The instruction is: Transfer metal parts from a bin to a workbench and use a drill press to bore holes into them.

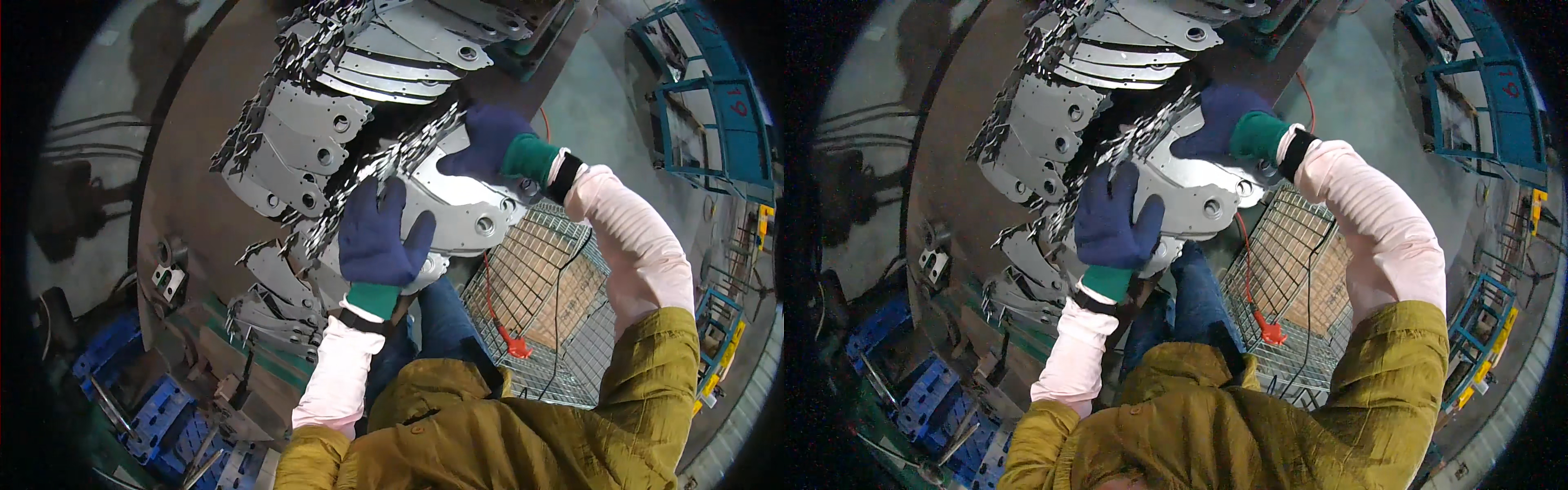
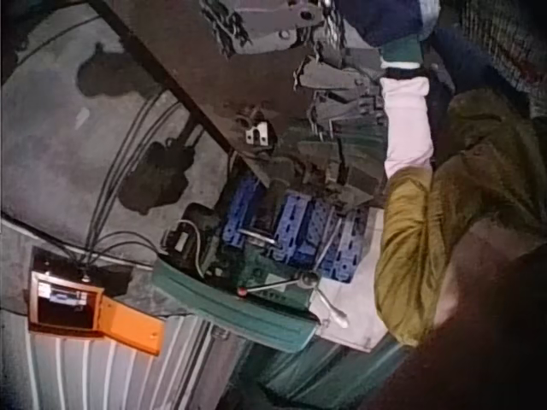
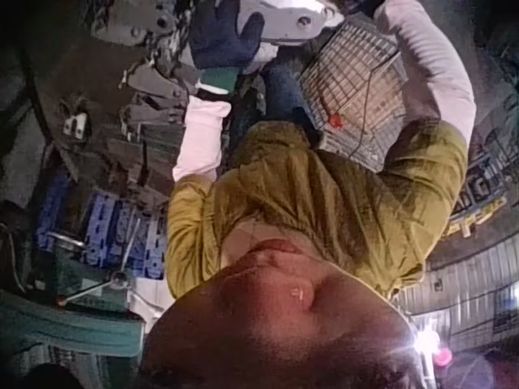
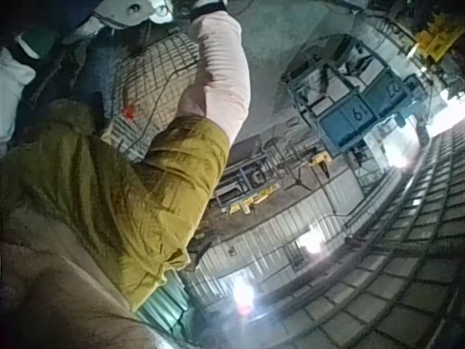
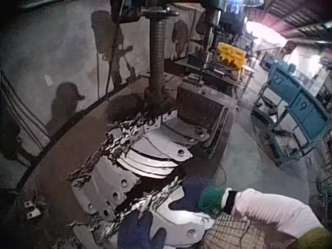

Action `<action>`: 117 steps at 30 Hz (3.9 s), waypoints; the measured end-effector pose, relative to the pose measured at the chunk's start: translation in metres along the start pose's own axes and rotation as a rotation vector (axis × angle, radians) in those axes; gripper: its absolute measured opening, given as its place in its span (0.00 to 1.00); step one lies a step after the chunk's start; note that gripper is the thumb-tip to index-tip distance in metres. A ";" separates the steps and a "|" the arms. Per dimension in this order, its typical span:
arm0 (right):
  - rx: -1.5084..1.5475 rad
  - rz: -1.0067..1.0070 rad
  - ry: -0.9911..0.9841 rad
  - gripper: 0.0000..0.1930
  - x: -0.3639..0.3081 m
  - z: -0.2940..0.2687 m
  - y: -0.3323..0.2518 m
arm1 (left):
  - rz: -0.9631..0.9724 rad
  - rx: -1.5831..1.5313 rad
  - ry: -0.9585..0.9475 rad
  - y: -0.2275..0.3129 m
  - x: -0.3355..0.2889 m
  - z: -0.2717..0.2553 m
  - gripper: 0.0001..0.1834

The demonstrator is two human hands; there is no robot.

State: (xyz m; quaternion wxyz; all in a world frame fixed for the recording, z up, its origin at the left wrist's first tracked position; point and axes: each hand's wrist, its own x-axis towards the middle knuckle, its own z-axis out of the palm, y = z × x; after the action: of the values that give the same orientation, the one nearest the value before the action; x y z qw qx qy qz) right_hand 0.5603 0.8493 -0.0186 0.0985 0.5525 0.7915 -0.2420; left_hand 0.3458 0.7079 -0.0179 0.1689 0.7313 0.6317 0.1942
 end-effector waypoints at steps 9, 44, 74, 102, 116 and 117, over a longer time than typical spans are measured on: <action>0.042 -0.087 0.011 0.43 0.001 0.010 -0.011 | -0.010 0.064 0.023 -0.006 -0.015 -0.006 0.33; 0.663 -0.069 0.038 0.39 -0.085 0.005 0.000 | -0.171 0.017 0.284 -0.042 -0.076 -0.038 0.29; 0.248 -0.001 0.235 0.40 -0.212 0.196 -0.259 | -0.653 -0.126 0.681 -0.087 -0.532 -0.219 0.16; 1.125 -0.102 -1.189 0.20 -0.363 0.123 -0.505 | -0.215 0.425 0.441 -0.077 -0.610 -0.280 0.18; 0.832 -2.121 0.484 0.23 -0.400 -0.034 -0.648 | -0.877 -1.454 0.952 -0.218 -0.600 -0.180 0.23; 0.942 -2.199 0.306 0.23 -0.397 -0.034 -0.659 | -0.939 -1.456 0.887 -0.224 -0.596 -0.181 0.21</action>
State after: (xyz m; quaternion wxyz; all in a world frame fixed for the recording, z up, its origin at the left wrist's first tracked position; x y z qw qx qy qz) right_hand 0.1030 0.3579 0.3600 -0.4662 -0.4125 0.6765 -0.3935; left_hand -0.0117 0.1513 -0.0132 0.3866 -0.0181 0.5904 0.7082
